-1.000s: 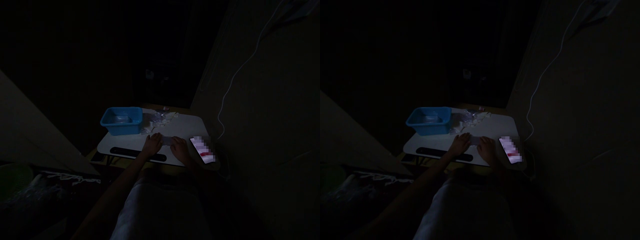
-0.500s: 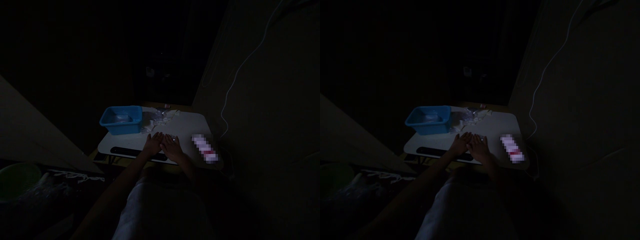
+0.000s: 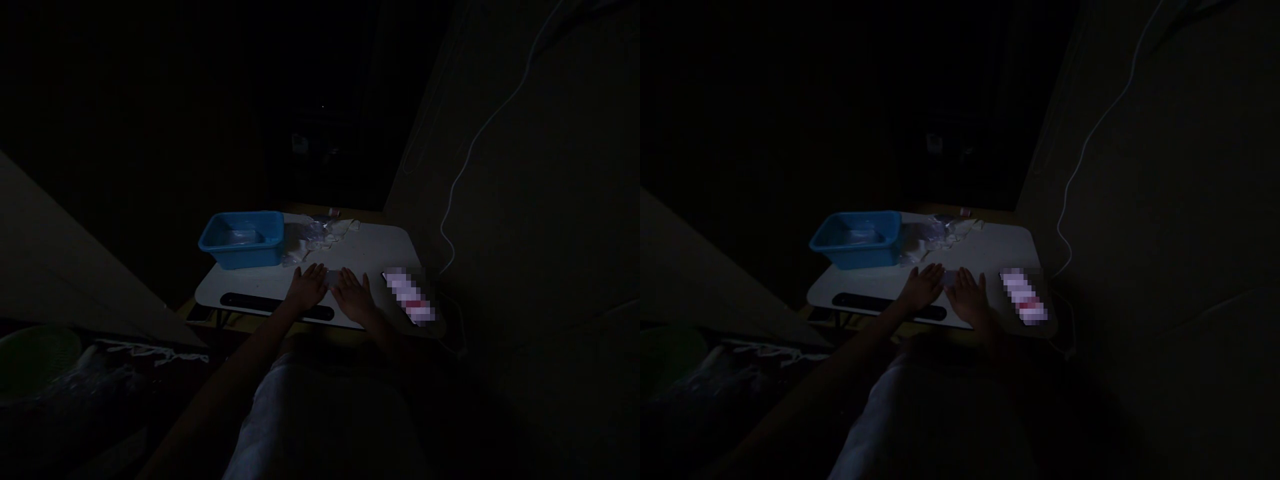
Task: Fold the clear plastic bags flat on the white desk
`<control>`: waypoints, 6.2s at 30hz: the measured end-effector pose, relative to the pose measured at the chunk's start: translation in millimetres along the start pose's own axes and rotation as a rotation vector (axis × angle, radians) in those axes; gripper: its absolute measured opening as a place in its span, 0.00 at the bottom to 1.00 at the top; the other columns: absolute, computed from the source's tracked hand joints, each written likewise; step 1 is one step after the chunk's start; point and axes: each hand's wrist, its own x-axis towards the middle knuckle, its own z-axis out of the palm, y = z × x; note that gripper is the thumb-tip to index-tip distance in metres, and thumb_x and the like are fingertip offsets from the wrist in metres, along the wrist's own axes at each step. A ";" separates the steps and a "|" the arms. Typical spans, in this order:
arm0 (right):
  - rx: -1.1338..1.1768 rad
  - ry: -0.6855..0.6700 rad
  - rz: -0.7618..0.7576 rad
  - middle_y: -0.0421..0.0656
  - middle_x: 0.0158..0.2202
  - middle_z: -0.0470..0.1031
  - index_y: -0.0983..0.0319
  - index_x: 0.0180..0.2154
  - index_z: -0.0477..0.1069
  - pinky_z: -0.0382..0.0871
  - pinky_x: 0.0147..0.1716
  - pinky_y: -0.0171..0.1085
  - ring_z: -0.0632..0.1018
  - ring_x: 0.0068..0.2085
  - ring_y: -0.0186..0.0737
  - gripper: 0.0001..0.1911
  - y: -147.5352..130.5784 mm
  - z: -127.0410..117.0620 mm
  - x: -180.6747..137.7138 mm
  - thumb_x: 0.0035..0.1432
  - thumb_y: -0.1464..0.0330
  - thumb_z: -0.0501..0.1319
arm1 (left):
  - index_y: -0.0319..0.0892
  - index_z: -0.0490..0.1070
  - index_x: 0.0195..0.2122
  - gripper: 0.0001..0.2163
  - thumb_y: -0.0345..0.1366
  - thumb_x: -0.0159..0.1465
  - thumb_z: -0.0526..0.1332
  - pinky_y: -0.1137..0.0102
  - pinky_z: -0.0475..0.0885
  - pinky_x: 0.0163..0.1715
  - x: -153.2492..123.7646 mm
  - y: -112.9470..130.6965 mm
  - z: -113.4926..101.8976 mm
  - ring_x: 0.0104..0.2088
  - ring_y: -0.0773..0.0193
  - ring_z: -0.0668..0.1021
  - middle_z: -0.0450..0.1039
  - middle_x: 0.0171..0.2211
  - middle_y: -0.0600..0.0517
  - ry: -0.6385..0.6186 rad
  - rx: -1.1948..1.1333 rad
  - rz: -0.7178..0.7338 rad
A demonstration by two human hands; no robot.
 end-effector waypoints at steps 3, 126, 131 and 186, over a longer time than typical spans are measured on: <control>-0.013 0.005 0.034 0.53 0.61 0.49 0.70 0.58 0.52 0.36 0.56 0.56 0.50 0.62 0.44 0.32 2.9 -1.1 -2.3 0.62 0.57 0.33 | 0.42 0.53 0.59 0.22 0.40 0.64 0.42 0.51 0.52 0.53 -0.1 0.5 0.2 0.60 0.56 0.55 0.52 0.60 0.47 0.006 -0.006 0.000; -0.174 0.101 0.144 0.57 0.57 0.58 0.69 0.53 0.61 0.49 0.52 0.56 0.56 0.59 0.52 0.24 2.3 15.4 -0.6 0.62 0.66 0.40 | 0.42 0.55 0.58 0.21 0.40 0.64 0.43 0.50 0.53 0.53 -1.6 0.5 -0.9 0.59 0.55 0.57 0.53 0.60 0.46 0.015 -0.028 0.011; -0.165 0.106 0.132 0.56 0.57 0.59 0.69 0.52 0.61 0.49 0.53 0.54 0.57 0.59 0.53 0.23 2.0 12.4 -2.5 0.62 0.66 0.40 | 0.40 0.54 0.58 0.22 0.40 0.64 0.42 0.49 0.53 0.53 -1.7 1.0 -0.7 0.59 0.55 0.57 0.53 0.60 0.46 0.020 -0.033 0.003; -0.008 0.092 0.093 0.50 0.61 0.51 0.68 0.58 0.51 0.39 0.57 0.51 0.51 0.62 0.43 0.27 -0.7 0.1 -4.9 0.58 0.68 0.43 | 0.43 0.53 0.58 0.22 0.40 0.64 0.43 0.50 0.53 0.54 -1.5 -0.6 1.6 0.59 0.57 0.56 0.53 0.60 0.48 0.034 -0.045 0.000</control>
